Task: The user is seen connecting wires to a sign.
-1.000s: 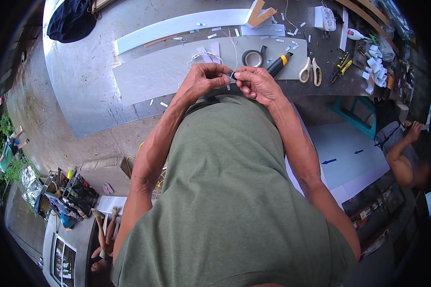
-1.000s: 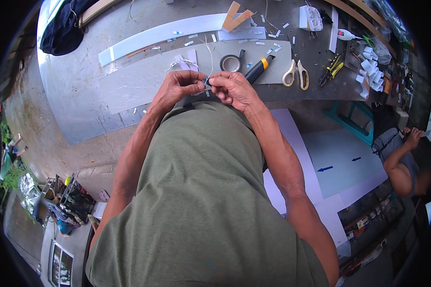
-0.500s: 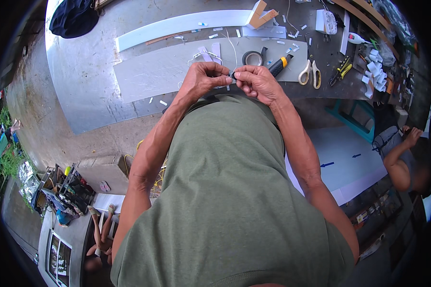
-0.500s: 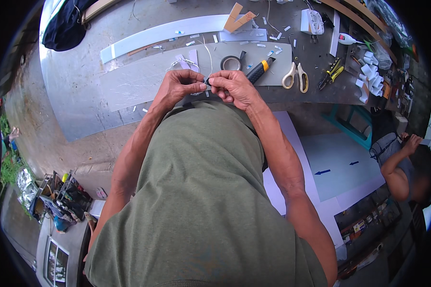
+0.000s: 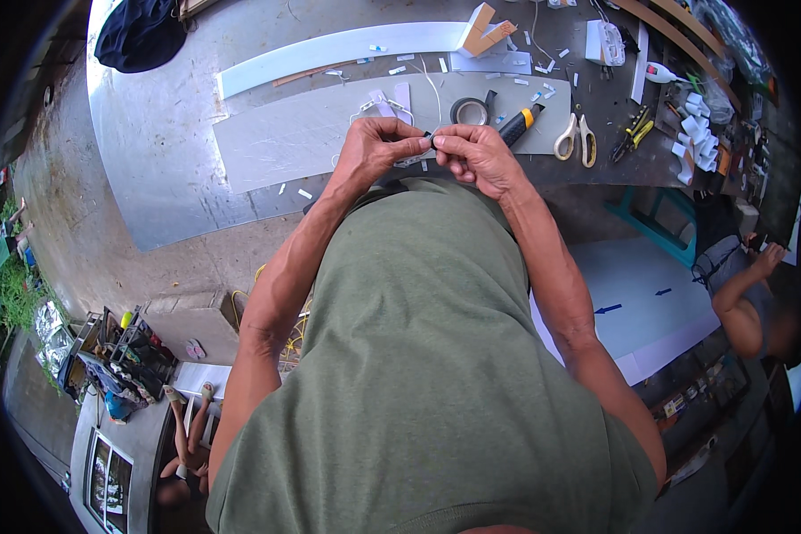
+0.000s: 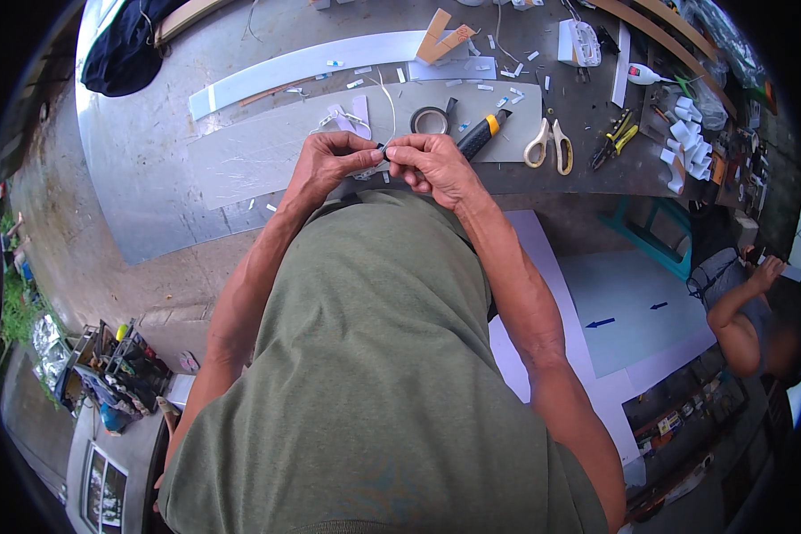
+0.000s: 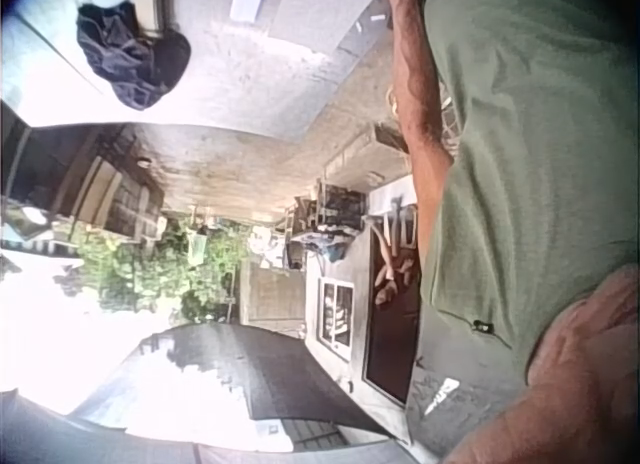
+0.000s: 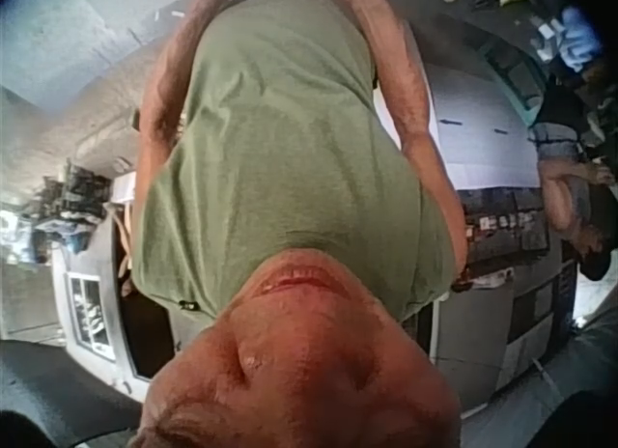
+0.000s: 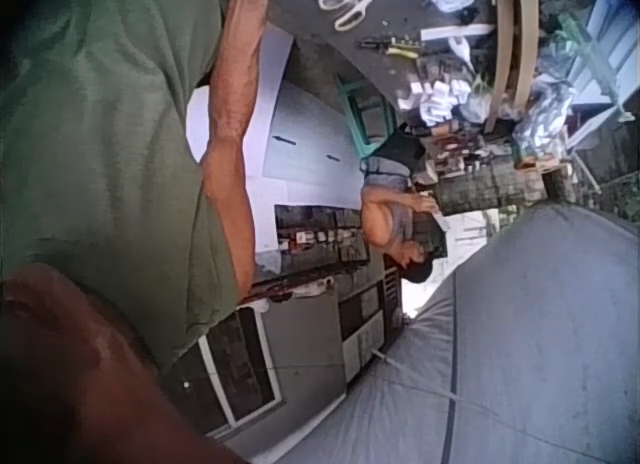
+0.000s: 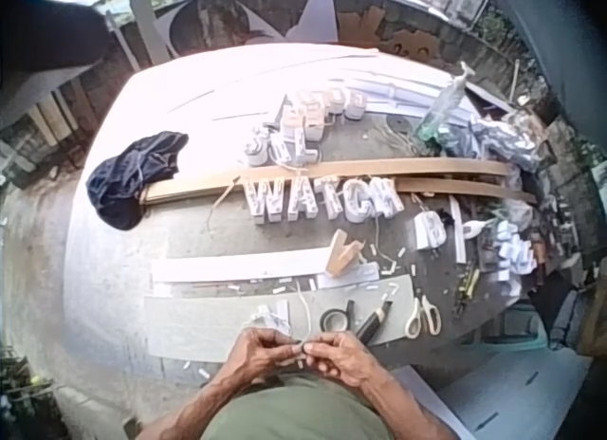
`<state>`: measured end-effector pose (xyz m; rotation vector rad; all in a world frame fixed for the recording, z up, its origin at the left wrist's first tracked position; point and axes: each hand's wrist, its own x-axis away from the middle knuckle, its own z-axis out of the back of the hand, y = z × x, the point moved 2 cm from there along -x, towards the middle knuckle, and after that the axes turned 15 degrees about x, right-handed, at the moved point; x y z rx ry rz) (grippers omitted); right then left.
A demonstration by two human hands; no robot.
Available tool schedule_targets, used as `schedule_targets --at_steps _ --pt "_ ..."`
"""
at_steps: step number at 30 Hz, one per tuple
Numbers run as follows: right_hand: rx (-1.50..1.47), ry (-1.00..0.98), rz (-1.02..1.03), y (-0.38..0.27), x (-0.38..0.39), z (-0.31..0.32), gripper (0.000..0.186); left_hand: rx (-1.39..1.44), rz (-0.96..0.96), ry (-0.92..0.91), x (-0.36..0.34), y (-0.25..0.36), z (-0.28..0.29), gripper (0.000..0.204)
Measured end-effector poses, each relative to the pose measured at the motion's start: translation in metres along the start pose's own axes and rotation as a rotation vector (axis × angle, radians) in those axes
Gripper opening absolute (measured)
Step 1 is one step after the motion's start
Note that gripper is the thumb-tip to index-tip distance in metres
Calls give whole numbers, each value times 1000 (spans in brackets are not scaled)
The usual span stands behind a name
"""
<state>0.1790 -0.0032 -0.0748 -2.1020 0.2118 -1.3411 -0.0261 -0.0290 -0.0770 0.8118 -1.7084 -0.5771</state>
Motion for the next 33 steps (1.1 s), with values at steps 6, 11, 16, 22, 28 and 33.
schedule_targets --at_steps 6,11,16,22,28,33 --pt "30 17 3 1 2 -3 19 -107 -46 3 0 5 -1 23" --pt "87 -45 3 3 4 1 22 -206 -16 -62 0 14 -1 23" --pt "267 -153 6 -14 21 11 29 -113 8 -220 -4 18 4 19" --pt "759 45 501 -58 23 5 30 -251 30 -339 2 38 4 17" --pt "935 -167 534 -64 8 -6 36 -326 -32 -397 2 39 11 20" --pt "1012 -211 500 -62 2 -7 29 -342 -48 -443 6 41 11 22"
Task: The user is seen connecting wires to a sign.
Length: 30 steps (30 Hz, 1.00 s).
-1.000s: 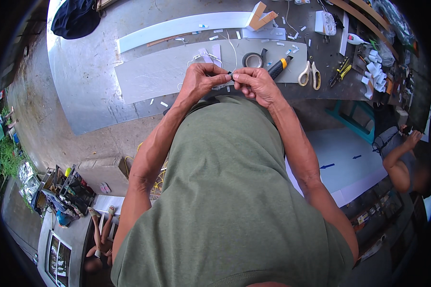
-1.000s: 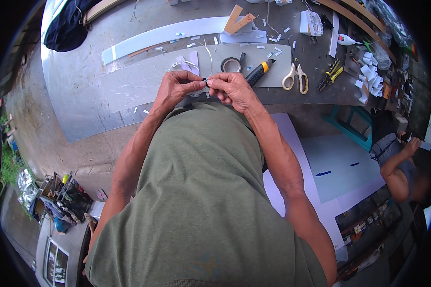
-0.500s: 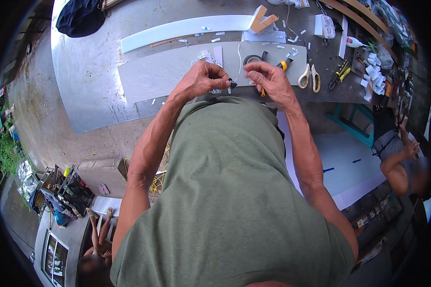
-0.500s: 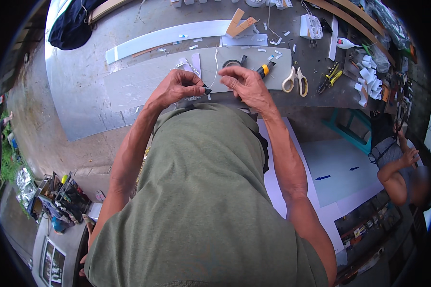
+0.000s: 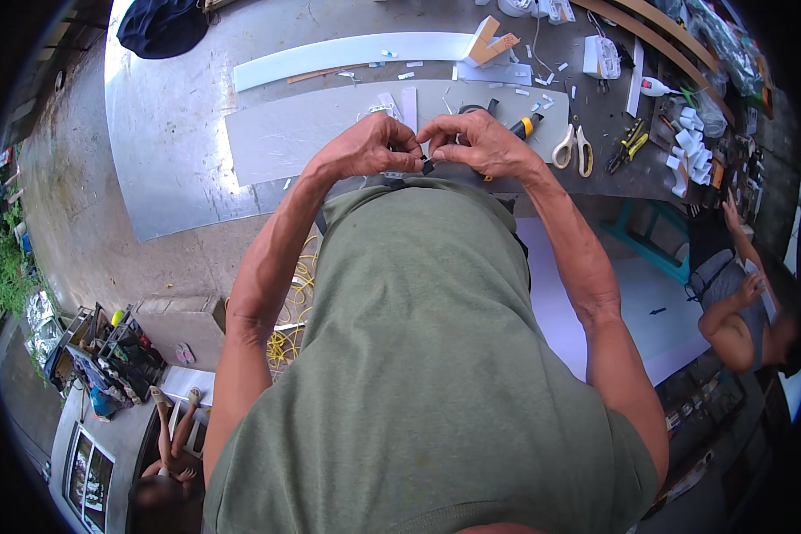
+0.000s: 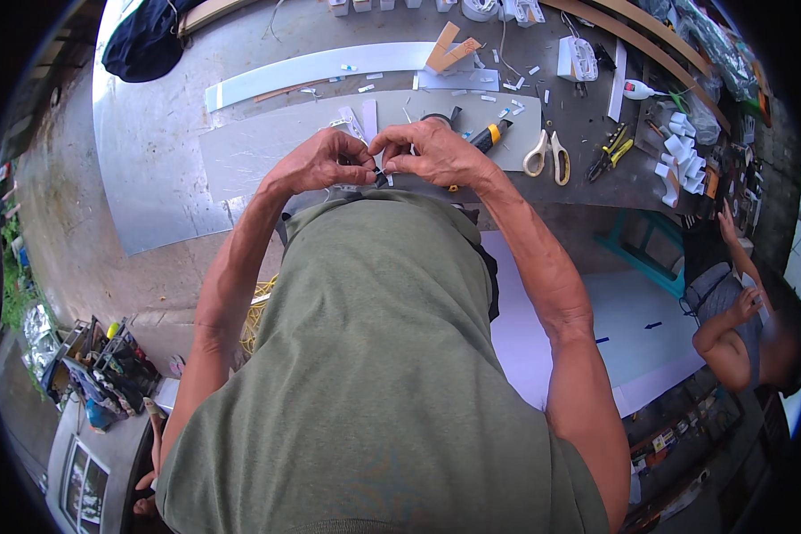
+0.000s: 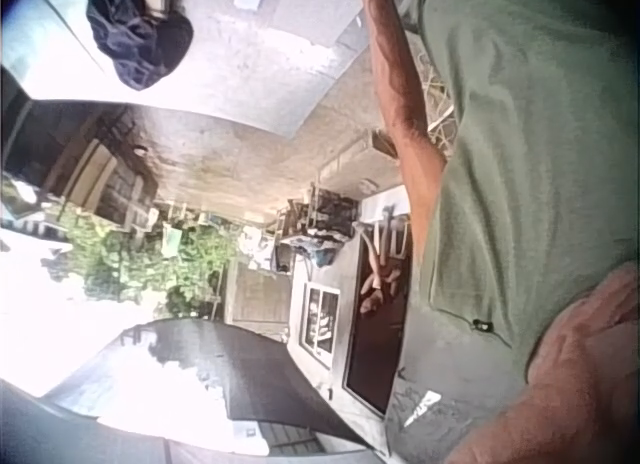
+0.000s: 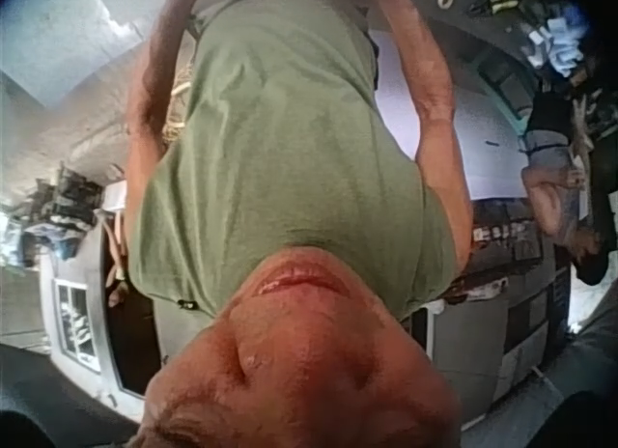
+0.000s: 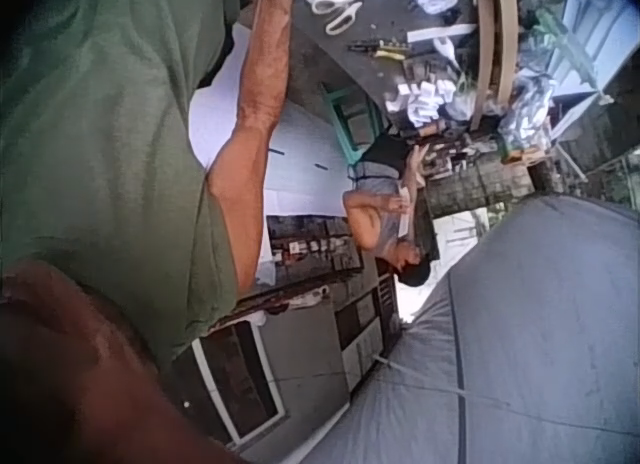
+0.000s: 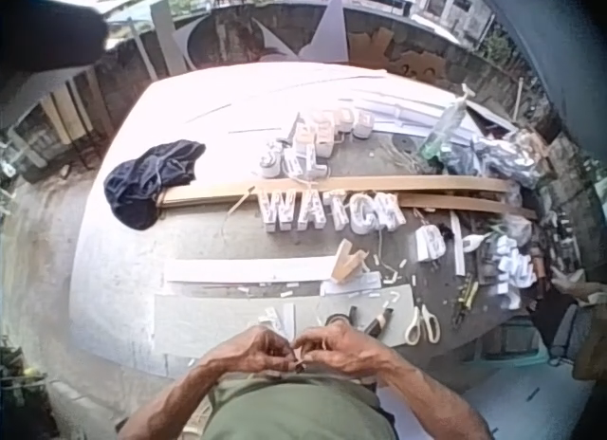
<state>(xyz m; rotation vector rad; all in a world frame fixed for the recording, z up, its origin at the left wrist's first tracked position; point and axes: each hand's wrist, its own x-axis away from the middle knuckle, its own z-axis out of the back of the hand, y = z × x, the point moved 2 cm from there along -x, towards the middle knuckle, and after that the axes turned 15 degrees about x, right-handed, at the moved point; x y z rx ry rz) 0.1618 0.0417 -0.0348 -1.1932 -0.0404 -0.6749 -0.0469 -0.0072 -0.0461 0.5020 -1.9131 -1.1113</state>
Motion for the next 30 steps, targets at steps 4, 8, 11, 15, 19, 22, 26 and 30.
schedule_targets --at_steps 4,8,11,15,19,22,26,30 --pt "-10 0 -14 2 0 0 28 -71 46 -10 0 1 -1 22" --pt "-3 -83 -100 -1 0 4 31 -120 39 -7 0 8 -3 24" --pt "19 -84 -100 1 0 2 30 -141 14 6 -2 8 -2 24" --pt "55 -78 -60 0 -2 2 26 -171 -6 -23 -5 5 -1 23" --pt "54 -71 -26 3 -1 -1 25 -209 8 -39 -5 13 -2 21" --pt "69 -65 -17 -2 1 1 24 -205 8 -71 -6 13 -1 22" --pt "10 -59 -68 -11 6 5 23 -171 -49 -102 -6 6 3 30" --pt "-96 -14 -50 -9 10 6 19 -86 -93 -100 0 7 1 34"
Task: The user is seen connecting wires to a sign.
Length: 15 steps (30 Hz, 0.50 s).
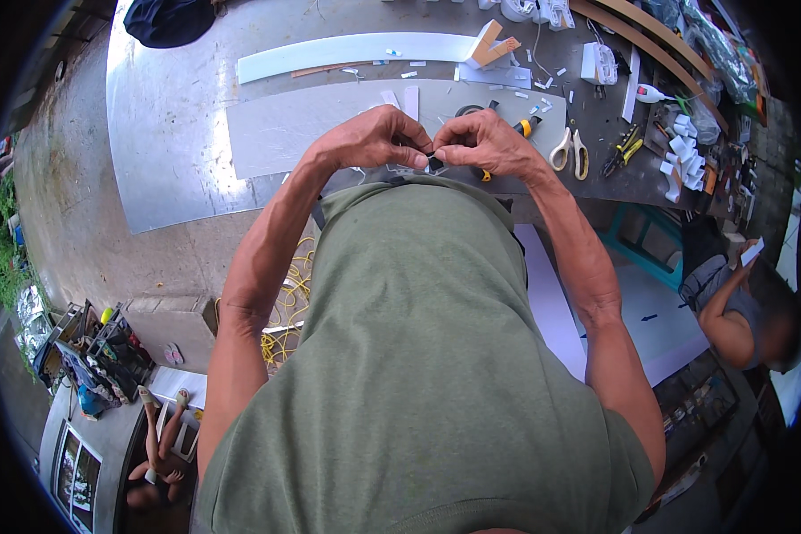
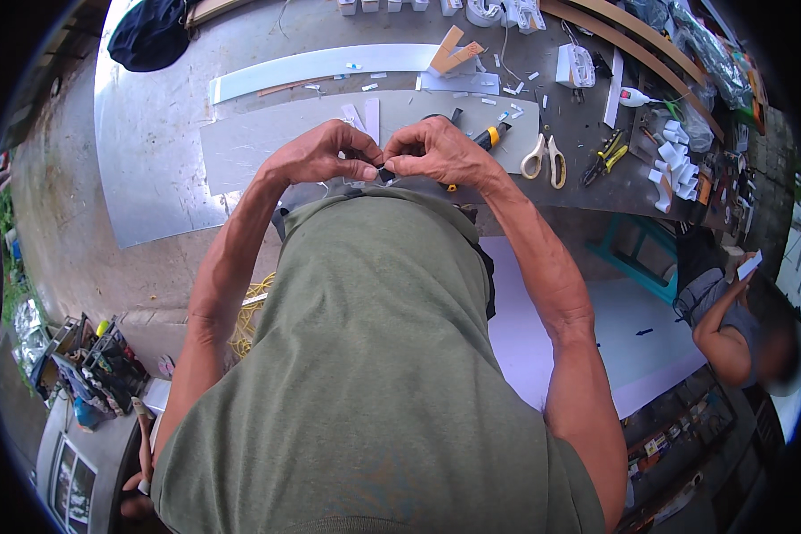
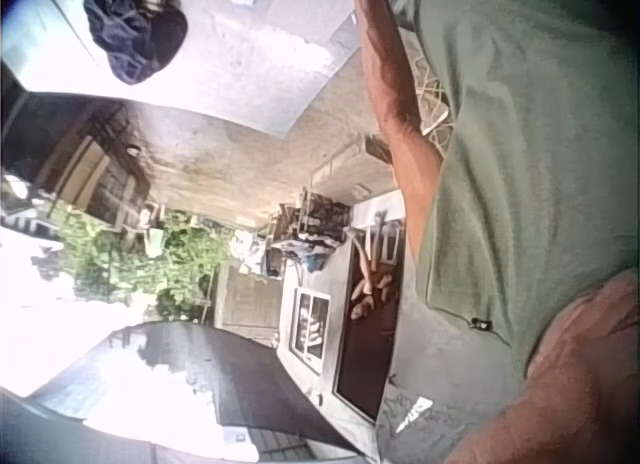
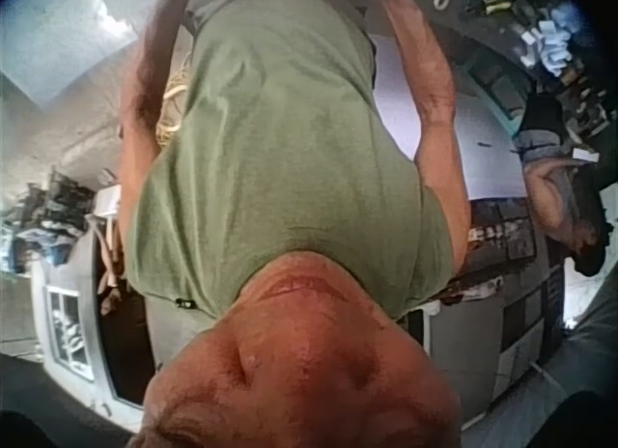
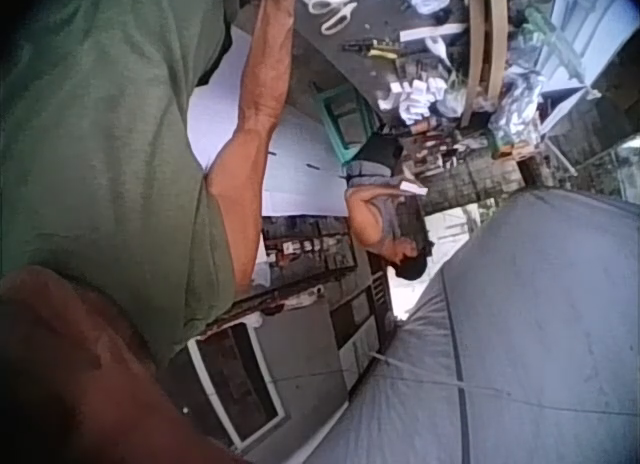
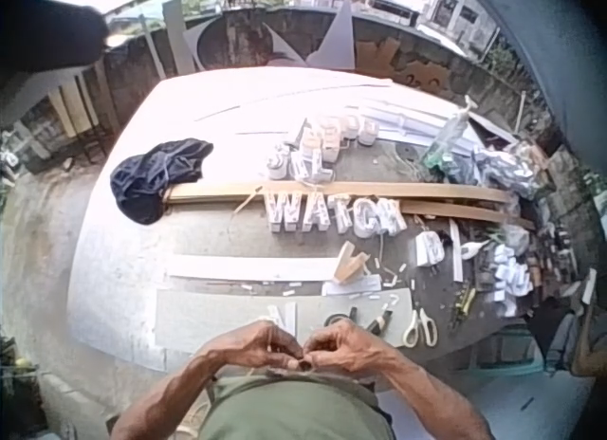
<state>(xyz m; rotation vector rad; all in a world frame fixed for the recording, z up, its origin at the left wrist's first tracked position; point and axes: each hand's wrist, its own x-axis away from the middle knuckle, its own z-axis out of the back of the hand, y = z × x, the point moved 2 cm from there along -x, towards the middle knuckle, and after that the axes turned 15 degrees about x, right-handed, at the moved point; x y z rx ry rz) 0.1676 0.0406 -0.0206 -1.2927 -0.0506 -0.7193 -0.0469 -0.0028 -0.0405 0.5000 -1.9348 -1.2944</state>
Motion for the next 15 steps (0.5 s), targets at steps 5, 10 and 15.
schedule_targets --at_steps 5,10,15 --pt "-63 10 -33 6 2 -2 19 130 -9 77 6 -2 -5 31" --pt "-90 1 -59 7 3 -4 18 171 4 162 10 -2 -11 27" --pt "58 19 -22 0 3 -2 20 131 16 214 13 6 -15 22"
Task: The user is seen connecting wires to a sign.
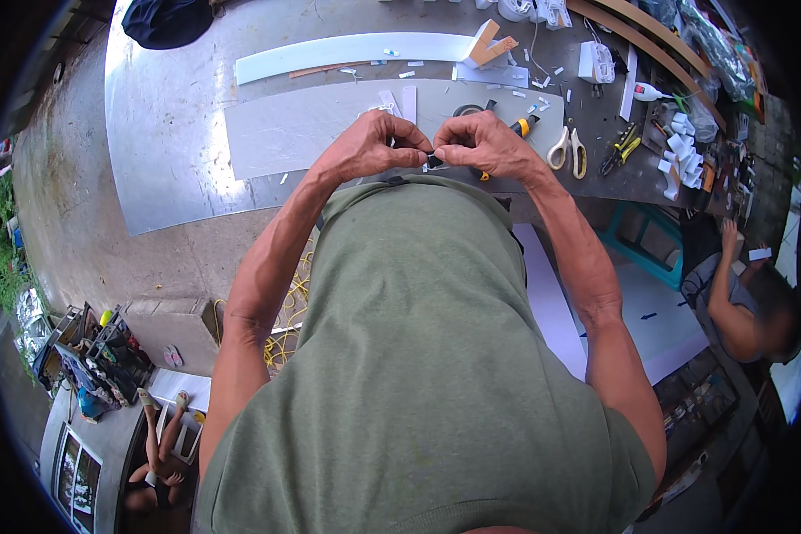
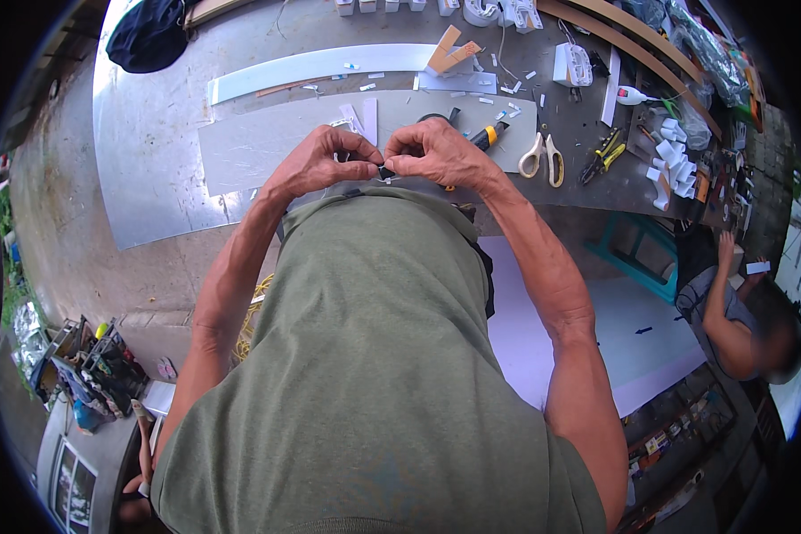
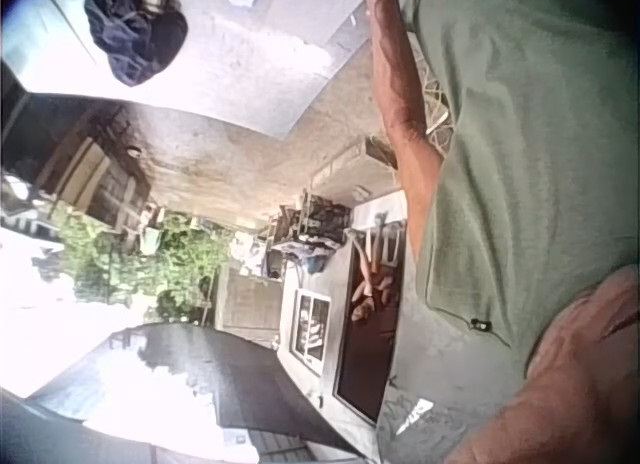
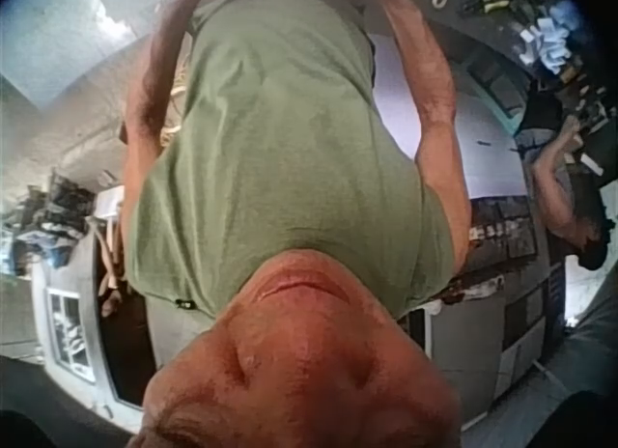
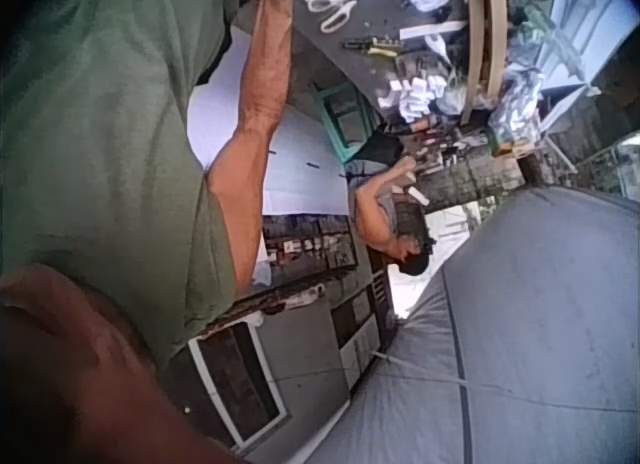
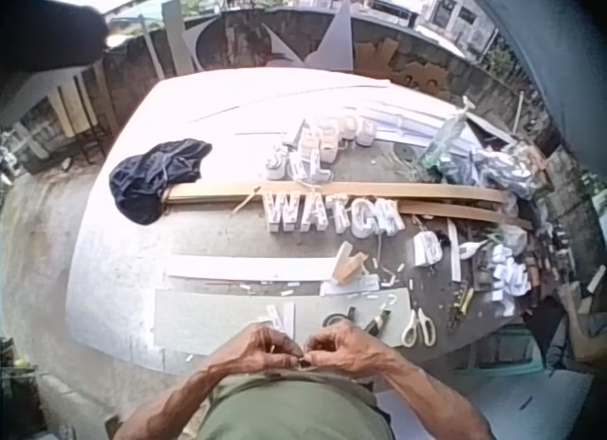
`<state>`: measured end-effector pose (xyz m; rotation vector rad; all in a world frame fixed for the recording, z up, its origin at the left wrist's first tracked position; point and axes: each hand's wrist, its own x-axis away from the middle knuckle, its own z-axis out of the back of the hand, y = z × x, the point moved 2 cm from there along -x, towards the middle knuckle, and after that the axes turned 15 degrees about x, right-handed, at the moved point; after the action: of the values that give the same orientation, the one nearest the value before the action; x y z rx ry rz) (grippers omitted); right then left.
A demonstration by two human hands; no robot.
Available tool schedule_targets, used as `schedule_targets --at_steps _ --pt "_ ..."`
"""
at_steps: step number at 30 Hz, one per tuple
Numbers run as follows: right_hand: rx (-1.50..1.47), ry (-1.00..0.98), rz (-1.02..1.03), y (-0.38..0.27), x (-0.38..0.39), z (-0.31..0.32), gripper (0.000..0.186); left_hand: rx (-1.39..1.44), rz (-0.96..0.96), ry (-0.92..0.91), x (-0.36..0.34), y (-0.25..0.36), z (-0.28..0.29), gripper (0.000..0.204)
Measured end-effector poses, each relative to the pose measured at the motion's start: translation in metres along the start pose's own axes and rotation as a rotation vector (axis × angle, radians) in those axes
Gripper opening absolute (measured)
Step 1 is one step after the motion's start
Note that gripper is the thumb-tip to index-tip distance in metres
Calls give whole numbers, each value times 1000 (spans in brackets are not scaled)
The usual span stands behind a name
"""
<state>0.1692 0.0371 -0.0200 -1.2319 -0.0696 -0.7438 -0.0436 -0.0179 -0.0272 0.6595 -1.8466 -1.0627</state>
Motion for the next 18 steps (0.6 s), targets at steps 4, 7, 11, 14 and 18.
schedule_targets --at_steps 4,7,11,14,18 --pt "-32 11 8 -2 0 1 20 -21 0 91 2 1 -4 21" --pt "-3 7 24 -4 0 3 19 32 -15 128 4 3 -6 21" --pt "-21 53 101 -4 0 3 19 366 -58 103 2 -10 -2 22" --pt "46 68 142 -14 1 7 18 505 17 128 1 -11 -2 22" --pt "126 96 185 -22 2 8 16 378 41 119 -3 -18 3 20"
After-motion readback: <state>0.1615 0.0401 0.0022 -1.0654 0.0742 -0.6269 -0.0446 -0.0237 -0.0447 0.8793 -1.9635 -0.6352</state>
